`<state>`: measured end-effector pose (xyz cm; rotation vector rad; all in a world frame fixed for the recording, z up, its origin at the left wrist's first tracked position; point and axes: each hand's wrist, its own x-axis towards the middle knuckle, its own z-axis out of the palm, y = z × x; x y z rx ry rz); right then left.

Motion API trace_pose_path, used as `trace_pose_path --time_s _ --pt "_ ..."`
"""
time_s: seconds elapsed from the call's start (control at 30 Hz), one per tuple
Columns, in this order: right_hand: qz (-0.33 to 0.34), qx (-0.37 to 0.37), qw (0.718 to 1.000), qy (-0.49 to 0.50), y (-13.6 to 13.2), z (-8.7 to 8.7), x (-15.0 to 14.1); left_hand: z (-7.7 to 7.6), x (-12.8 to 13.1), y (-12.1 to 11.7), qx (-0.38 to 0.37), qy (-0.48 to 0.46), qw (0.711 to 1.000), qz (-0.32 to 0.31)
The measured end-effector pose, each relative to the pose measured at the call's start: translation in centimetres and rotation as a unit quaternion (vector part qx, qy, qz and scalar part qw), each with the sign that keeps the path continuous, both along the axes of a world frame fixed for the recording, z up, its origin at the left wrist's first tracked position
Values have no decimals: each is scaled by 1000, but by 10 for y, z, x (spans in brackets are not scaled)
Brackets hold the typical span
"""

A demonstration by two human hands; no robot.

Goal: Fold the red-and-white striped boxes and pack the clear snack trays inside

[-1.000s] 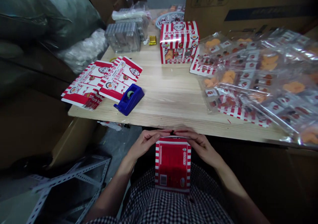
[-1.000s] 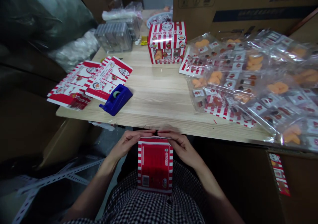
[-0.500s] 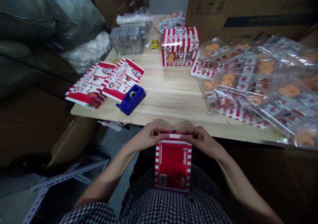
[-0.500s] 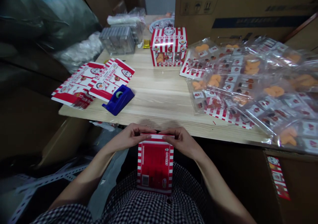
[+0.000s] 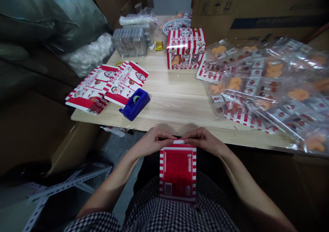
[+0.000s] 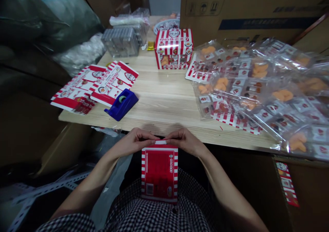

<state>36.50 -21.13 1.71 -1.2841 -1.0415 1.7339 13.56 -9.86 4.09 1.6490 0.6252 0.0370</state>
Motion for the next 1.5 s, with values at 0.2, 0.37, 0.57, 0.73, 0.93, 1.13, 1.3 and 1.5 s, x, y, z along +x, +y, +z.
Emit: trace_pose_path --time_s 0.2,0.37,0.57,0.73,0.93,1.13,1.3,1.5 --pt "-14 99 992 -73 -21 5 -12 0 -11 -2 -9 0 1000 0" --pt "-12 136 983 -125 -41 16 -19 3 -19 -9 -30 -13 999 -6" --pt "4 103 994 -42 -34 18 -10 8 -19 -13 -37 -19 999 15" --pt "62 35 997 7 -10 16 1 13 -14 -6 3 8 999 -44" --pt "-15 65 995 -69 -21 16 -11 9 -15 -10 49 -5 999 -19" --pt "-14 116 979 -168 -46 21 -14 7 -22 -23 68 -36 997 3" --pt "-12 129 979 -157 -41 21 -14 5 -24 -25 66 -37 997 17" --pt "18 164 967 -193 -44 19 -12 -6 -22 -24 34 -61 997 30"
